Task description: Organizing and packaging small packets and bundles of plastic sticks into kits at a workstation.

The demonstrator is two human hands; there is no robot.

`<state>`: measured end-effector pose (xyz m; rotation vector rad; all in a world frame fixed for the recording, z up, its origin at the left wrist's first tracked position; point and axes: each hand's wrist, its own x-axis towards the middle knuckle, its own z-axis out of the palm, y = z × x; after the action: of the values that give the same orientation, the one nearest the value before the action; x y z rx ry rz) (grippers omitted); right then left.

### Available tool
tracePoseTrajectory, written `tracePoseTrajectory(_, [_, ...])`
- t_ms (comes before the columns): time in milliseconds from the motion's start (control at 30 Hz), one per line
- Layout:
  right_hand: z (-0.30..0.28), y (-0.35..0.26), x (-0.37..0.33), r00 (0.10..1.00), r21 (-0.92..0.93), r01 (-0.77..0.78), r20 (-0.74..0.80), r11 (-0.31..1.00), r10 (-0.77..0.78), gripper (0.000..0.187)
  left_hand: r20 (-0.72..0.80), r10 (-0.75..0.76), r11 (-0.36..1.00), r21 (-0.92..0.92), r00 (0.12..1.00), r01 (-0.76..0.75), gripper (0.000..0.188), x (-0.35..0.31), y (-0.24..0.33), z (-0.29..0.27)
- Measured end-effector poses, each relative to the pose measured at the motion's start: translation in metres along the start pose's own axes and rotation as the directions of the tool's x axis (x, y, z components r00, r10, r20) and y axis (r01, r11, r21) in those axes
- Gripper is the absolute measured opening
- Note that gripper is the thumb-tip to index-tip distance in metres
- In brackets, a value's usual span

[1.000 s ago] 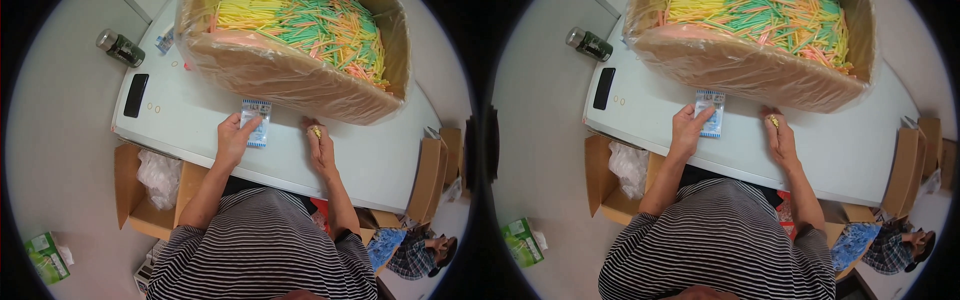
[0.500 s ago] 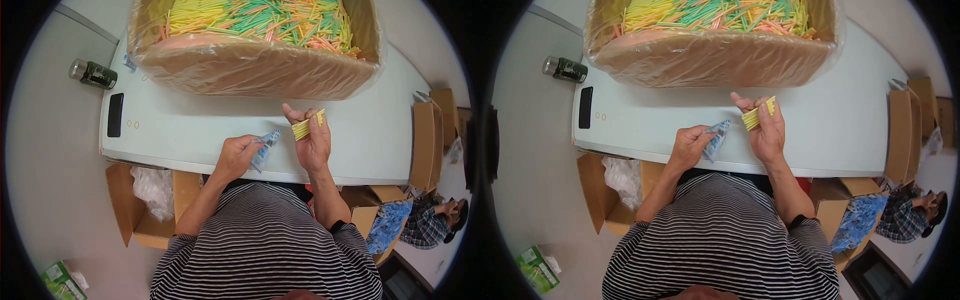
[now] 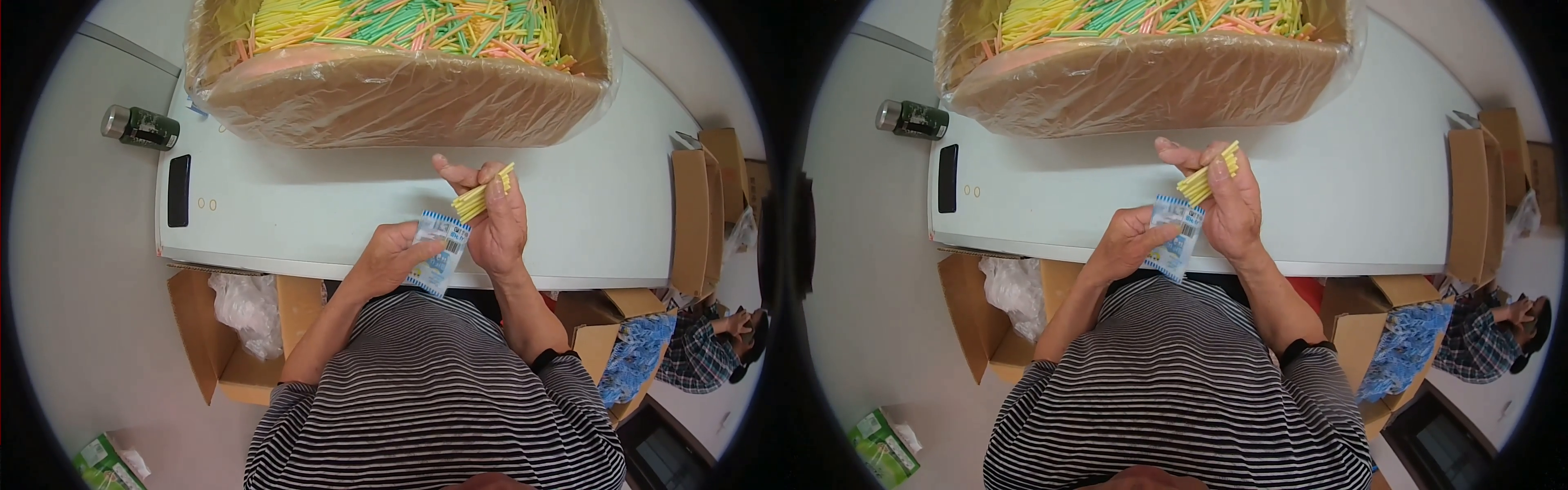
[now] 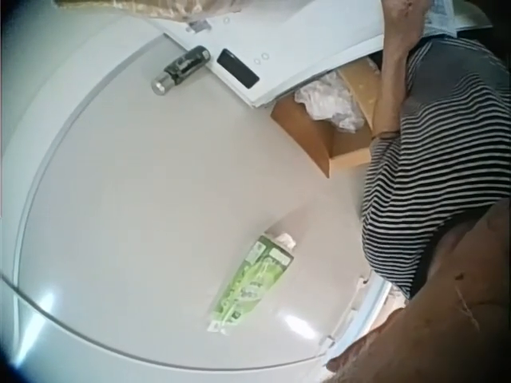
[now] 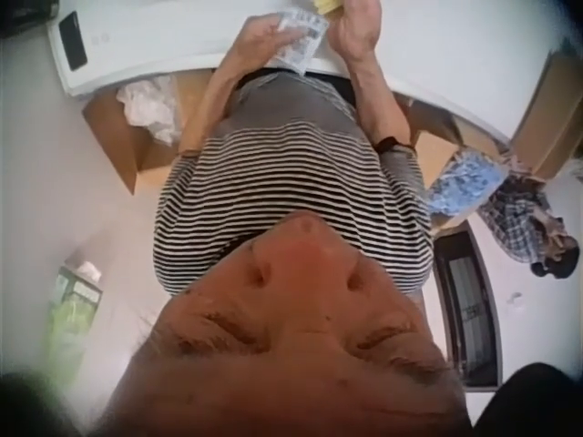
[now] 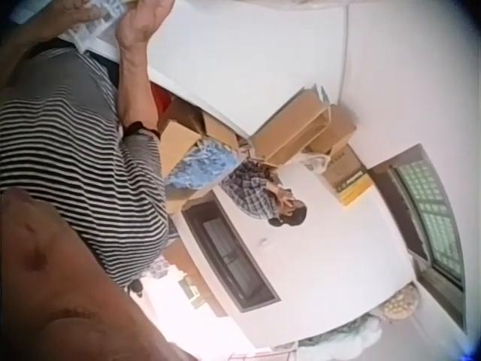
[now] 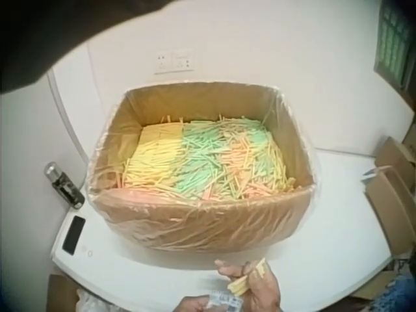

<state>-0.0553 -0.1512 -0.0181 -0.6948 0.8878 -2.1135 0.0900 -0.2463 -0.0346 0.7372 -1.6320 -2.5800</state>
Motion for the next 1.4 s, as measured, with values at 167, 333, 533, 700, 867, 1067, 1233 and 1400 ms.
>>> tracePoseTrajectory(167, [-0.013, 0.004, 0.001, 0.998, 0.0, 0.026, -0.051, 1.0, -0.026, 0.02, -0.134, 0.003, 0.994, -0.11, 0.991, -0.018, 0.012, -0.004, -0.009, 0.001])
tracePoseTrajectory(333, [-0.024, 0.008, -0.001, 0.996, -0.004, 0.037, -0.083, 0.999, -0.037, 0.02, -0.404, 0.044, 0.999, 0.024, 0.914, -0.037, 0.01, -0.019, -0.024, -0.005])
tracePoseTrajectory(533, [-0.012, 0.009, -0.002, 0.999, 0.046, 0.016, -0.036, 0.999, -0.015, 0.02, -0.284, 0.121, 0.988, 0.129, 0.951, -0.087, 0.014, -0.023, -0.029, -0.007])
tracePoseTrajectory(700, [0.002, 0.002, -0.001, 1.0, 0.026, 0.009, -0.005, 1.0, -0.009, 0.02, -0.217, 0.163, 0.973, 0.198, 0.962, -0.121, 0.015, -0.018, -0.021, -0.003])
tracePoseTrajectory(867, [0.006, 0.005, -0.005, 1.0, 0.018, -0.012, -0.025, 1.0, 0.012, 0.02, -0.18, 0.217, 0.954, 0.246, 0.959, -0.17, 0.015, -0.016, -0.013, 0.002])
tracePoseTrajectory(1067, [0.002, 0.007, -0.012, 0.997, 0.006, -0.066, 0.043, 0.998, 0.066, 0.019, -0.221, 0.262, 0.947, 0.249, 0.94, -0.205, 0.021, -0.013, -0.014, 0.005])
tracePoseTrajectory(1233, [0.0, 0.006, -0.016, 0.984, -0.016, -0.175, 0.035, 0.984, 0.176, 0.02, -0.31, 0.255, 0.961, 0.183, 0.916, -0.206, 0.015, -0.011, -0.016, 0.007])
tracePoseTrajectory(1400, [-0.002, 0.003, -0.015, 0.886, -0.16, -0.455, 0.011, 0.876, 0.463, 0.029, -0.329, 0.303, 0.949, 0.192, 0.895, -0.251, 0.02, -0.008, -0.021, 0.008])
